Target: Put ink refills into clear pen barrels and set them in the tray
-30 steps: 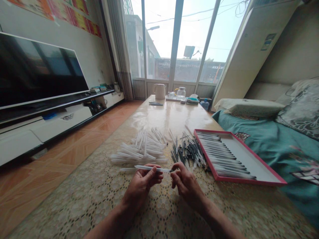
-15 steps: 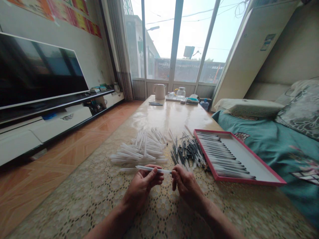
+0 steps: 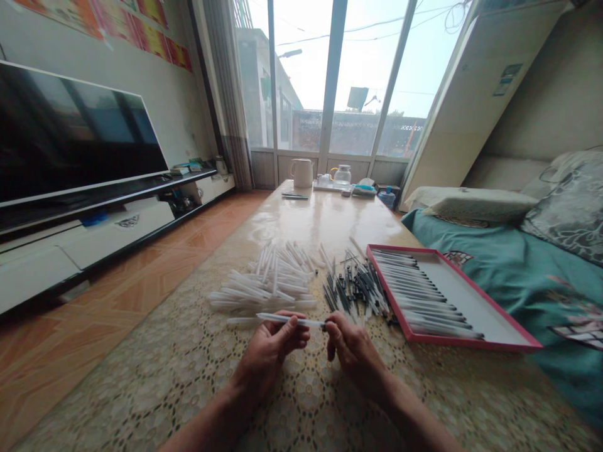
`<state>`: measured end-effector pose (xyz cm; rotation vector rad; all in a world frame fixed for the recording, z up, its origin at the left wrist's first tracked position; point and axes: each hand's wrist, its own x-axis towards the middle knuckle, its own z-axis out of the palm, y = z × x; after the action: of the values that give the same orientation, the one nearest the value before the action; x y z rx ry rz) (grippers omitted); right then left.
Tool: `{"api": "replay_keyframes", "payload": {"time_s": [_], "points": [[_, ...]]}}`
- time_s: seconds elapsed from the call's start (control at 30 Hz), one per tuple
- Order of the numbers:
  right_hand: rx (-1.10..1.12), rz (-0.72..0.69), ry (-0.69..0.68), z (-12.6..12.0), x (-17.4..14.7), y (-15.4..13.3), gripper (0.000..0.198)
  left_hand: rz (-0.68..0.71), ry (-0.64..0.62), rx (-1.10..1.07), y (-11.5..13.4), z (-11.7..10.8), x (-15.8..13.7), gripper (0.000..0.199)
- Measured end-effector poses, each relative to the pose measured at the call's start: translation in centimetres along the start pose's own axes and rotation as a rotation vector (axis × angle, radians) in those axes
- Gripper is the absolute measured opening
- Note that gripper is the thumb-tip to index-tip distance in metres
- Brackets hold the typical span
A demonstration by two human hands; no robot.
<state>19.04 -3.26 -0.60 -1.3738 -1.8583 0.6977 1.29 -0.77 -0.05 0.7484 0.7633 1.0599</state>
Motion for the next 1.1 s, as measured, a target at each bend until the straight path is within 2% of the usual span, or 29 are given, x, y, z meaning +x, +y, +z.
{"api": "replay_keyframes", "payload": {"time_s": [0.13, 0.3, 0.5, 0.63, 0.87, 1.1], "points": [[0.003, 0.004, 0.0, -0.02, -0.06, -0.08, 0.027, 0.004, 0.008, -0.004, -0.03, 0.01, 0.05, 0.025], [0.014, 0.014, 0.003, -0.02, -0.01, -0.02, 0.036, 0.001, 0.0, 0.005, 0.0, 0.06, 0.05, 0.026], [0.005, 0.003, -0.01, -0.02, -0.09, -0.23, 0.023, 0.008, 0.002, 0.001, 0.04, 0.06, 0.07, 0.026], [0.01, 0.004, -0.008, 0.2, -0.12, 0.18, 0.033, 0.004, -0.002, 0.002, 0.13, 0.2, -0.02, 0.026], [-0.019, -0.008, -0.011, -0.29, -0.12, -0.53, 0.023, 0.008, 0.018, 0.015, 0.26, 0.28, -0.11, 0.027], [0.038, 0.0, -0.026, -0.16, -0.27, -0.19, 0.03, 0.014, -0.037, 0.019, -0.04, 0.01, 0.01, 0.024]]}}
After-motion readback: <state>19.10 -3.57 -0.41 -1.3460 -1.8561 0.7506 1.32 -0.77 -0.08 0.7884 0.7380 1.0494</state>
